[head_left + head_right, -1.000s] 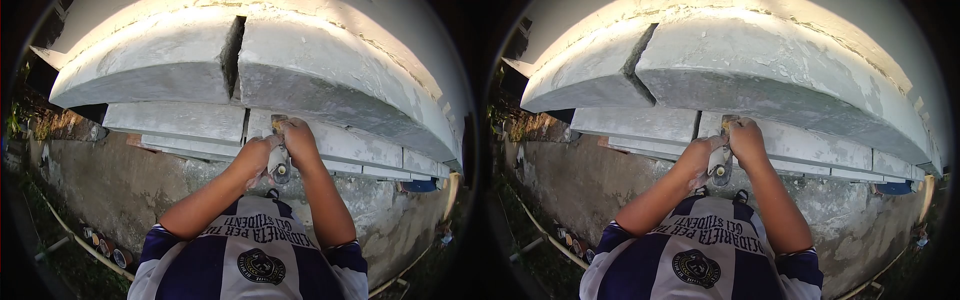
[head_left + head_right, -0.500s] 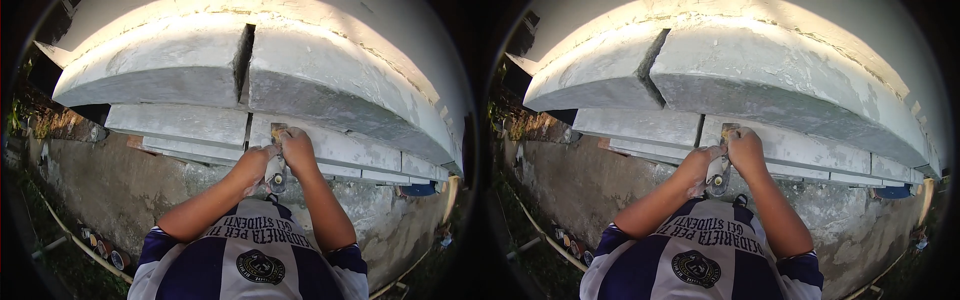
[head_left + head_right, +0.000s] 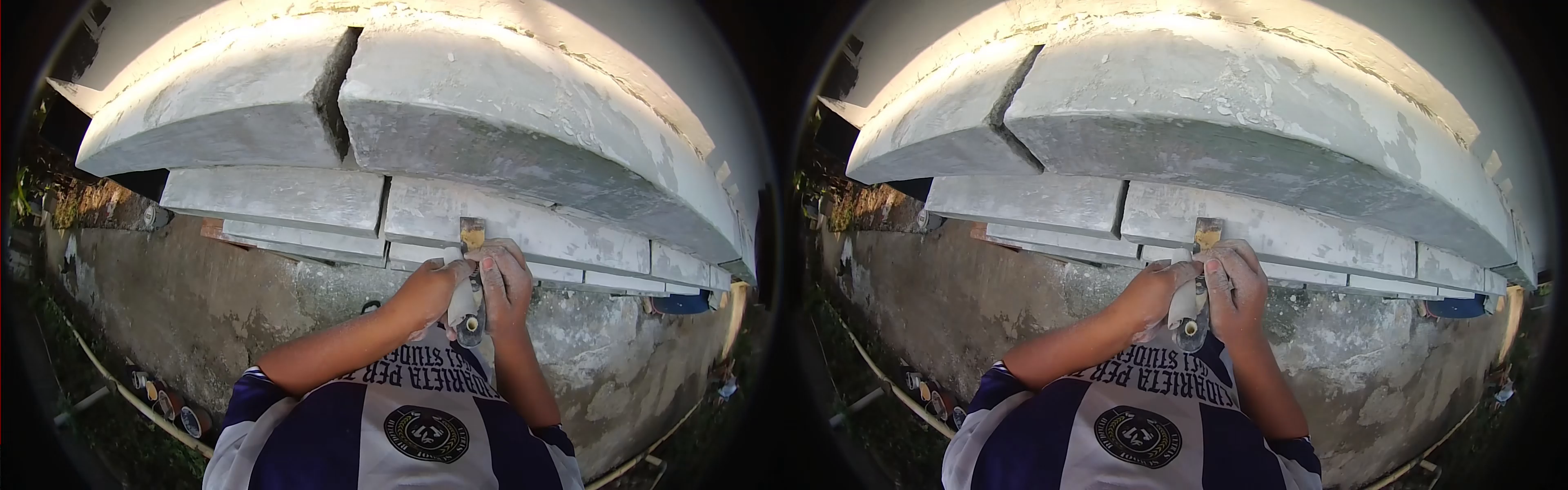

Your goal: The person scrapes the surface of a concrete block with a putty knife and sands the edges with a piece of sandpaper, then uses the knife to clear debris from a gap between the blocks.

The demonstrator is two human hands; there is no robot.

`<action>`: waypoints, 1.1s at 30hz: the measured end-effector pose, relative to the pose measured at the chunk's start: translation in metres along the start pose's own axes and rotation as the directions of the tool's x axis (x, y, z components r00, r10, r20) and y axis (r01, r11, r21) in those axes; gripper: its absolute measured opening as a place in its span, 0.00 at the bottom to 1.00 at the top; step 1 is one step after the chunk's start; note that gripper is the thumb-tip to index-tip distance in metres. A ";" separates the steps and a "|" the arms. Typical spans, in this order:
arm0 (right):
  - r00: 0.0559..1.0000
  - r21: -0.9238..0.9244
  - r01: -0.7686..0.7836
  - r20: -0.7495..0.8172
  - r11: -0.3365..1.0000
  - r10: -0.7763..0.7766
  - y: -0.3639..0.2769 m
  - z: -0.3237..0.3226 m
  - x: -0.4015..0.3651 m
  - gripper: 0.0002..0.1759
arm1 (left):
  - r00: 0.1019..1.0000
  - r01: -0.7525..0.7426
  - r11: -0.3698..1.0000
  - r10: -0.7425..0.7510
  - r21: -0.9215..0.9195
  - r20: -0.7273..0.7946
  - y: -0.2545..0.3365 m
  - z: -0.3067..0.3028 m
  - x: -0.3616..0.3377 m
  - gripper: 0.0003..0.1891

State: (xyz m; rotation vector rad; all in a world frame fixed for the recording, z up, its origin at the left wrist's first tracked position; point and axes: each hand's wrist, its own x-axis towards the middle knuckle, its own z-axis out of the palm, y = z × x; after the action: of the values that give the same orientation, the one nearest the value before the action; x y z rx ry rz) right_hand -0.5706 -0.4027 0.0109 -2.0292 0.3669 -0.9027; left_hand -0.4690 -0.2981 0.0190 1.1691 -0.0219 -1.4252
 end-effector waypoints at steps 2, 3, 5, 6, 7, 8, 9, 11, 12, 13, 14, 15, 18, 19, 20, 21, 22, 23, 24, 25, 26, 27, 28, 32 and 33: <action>0.992 0.061 0.118 -0.045 0.991 -0.115 0.005 -0.005 -0.006 0.17 | 1.000 -0.011 1.000 0.011 -0.010 0.009 -0.002 0.005 0.001 0.16; 0.977 0.069 0.204 -0.080 0.977 -0.198 0.007 -0.006 -0.012 0.19 | 1.000 -0.024 1.000 0.024 -0.018 -0.001 -0.003 0.007 0.003 0.16; 0.952 0.076 0.296 -0.110 0.952 -0.287 0.013 -0.007 -0.017 0.23 | 0.998 -0.053 0.998 0.053 -0.021 -0.016 -0.008 0.011 0.007 0.16; 0.950 0.075 0.302 -0.109 0.950 -0.294 0.016 -0.006 -0.020 0.24 | 0.998 -0.067 0.998 0.067 -0.010 -0.019 -0.010 0.012 0.010 0.16; 0.947 0.075 0.309 -0.111 0.948 -0.300 0.019 -0.004 -0.023 0.25 | 0.997 -0.080 0.997 0.080 0.003 -0.021 -0.011 0.014 0.012 0.15; 0.946 0.118 0.303 -0.161 0.946 -0.283 0.022 0.000 -0.021 0.21 | 0.998 -0.063 0.998 0.063 0.024 -0.027 -0.012 0.015 0.013 0.15; 0.963 0.124 0.233 -0.170 0.965 -0.210 0.029 0.002 -0.020 0.20 | 0.998 -0.047 0.998 0.048 0.045 -0.031 -0.012 0.016 0.013 0.15; 0.980 0.142 0.094 -0.187 0.985 -0.066 0.040 0.005 -0.018 0.16 | 0.998 -0.037 0.998 0.040 0.050 -0.043 -0.011 0.017 0.011 0.15; 0.981 0.059 0.056 -0.187 0.997 -0.045 0.037 0.006 -0.015 0.10 | 0.998 -0.042 0.999 0.044 0.033 -0.052 -0.010 0.019 0.007 0.15; 0.981 0.031 0.089 -0.174 0.996 -0.083 0.034 0.004 -0.013 0.09 | 0.997 -0.046 0.999 0.047 0.016 -0.062 -0.008 0.020 0.004 0.15; 0.980 0.003 0.121 -0.158 0.993 -0.119 0.031 0.000 -0.012 0.08 | 0.997 -0.040 0.999 0.043 0.037 -0.071 -0.004 0.022 0.001 0.15; 0.979 -0.025 0.150 -0.138 0.988 -0.152 0.028 -0.003 -0.012 0.08 | 0.996 -0.032 0.998 0.036 0.055 -0.079 -0.001 0.024 -0.002 0.15; 0.937 -0.082 0.343 -0.037 0.936 -0.347 0.030 -0.017 -0.013 0.12 | 0.993 -0.043 0.998 0.048 0.052 -0.104 -0.009 0.020 0.006 0.15; 0.935 -0.061 0.352 -0.017 0.934 -0.354 0.031 -0.018 -0.012 0.14 | 0.992 -0.053 0.998 0.057 0.041 -0.114 -0.012 0.018 0.008 0.15; 0.934 -0.039 0.357 0.001 0.933 -0.357 0.032 -0.018 -0.013 0.16 | 0.993 -0.049 0.996 0.056 0.069 -0.102 -0.013 0.016 0.009 0.15; 0.933 -0.023 0.359 0.020 0.933 -0.358 0.033 -0.019 -0.013 0.18 | 0.995 -0.044 0.994 0.053 0.100 -0.089 -0.008 0.016 0.008 0.15; 0.932 -0.008 0.360 0.040 0.933 -0.359 0.034 -0.020 -0.013 0.19 | 0.996 -0.042 0.990 0.052 0.132 -0.074 -0.005 0.017 0.007 0.15; 0.931 0.001 0.359 0.061 0.933 -0.359 0.035 -0.023 -0.013 0.20 | 0.995 -0.033 0.991 0.044 0.130 -0.085 -0.005 0.019 0.007 0.15; 0.932 0.005 0.354 0.085 0.935 -0.353 0.034 -0.026 -0.012 0.21 | 0.995 -0.025 0.991 0.037 0.129 -0.096 -0.004 0.020 0.007 0.15; 0.931 0.010 0.348 0.109 0.937 -0.347 0.033 -0.028 -0.010 0.22 | 0.994 -0.016 0.992 0.030 0.128 -0.107 -0.003 0.021 0.008 0.15; 0.932 0.012 0.337 0.136 0.941 -0.336 0.028 -0.033 -0.008 0.23 | 0.994 -0.035 0.994 0.045 0.099 -0.101 -0.003 0.022 0.008 0.15; 0.932 0.014 0.326 0.163 0.945 -0.324 0.025 -0.035 -0.006 0.24 | 0.994 -0.054 0.996 0.061 0.069 -0.095 -0.003 0.023 0.008 0.15; 0.939 0.005 0.300 0.172 0.954 -0.297 0.027 -0.036 -0.007 0.24 | 0.993 -0.073 0.997 0.076 0.039 -0.088 -0.002 0.024 0.008 0.15; 0.949 -0.006 0.239 0.212 0.971 -0.233 0.033 -0.037 -0.009 0.25 | 0.999 0.005 0.990 0.001 0.139 -0.050 0.009 0.023 0.003 0.15; 0.948 -0.001 0.236 0.221 0.972 -0.230 0.033 -0.037 -0.008 0.25 | 0.998 0.009 0.992 -0.002 0.128 -0.057 0.004 0.021 0.006 0.16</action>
State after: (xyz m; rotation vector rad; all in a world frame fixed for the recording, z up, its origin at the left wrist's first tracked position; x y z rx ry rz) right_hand -0.6003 -0.4394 -0.0065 -2.2034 0.0161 -0.8049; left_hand -0.4776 -0.3163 0.0275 1.3153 -0.0716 -1.4118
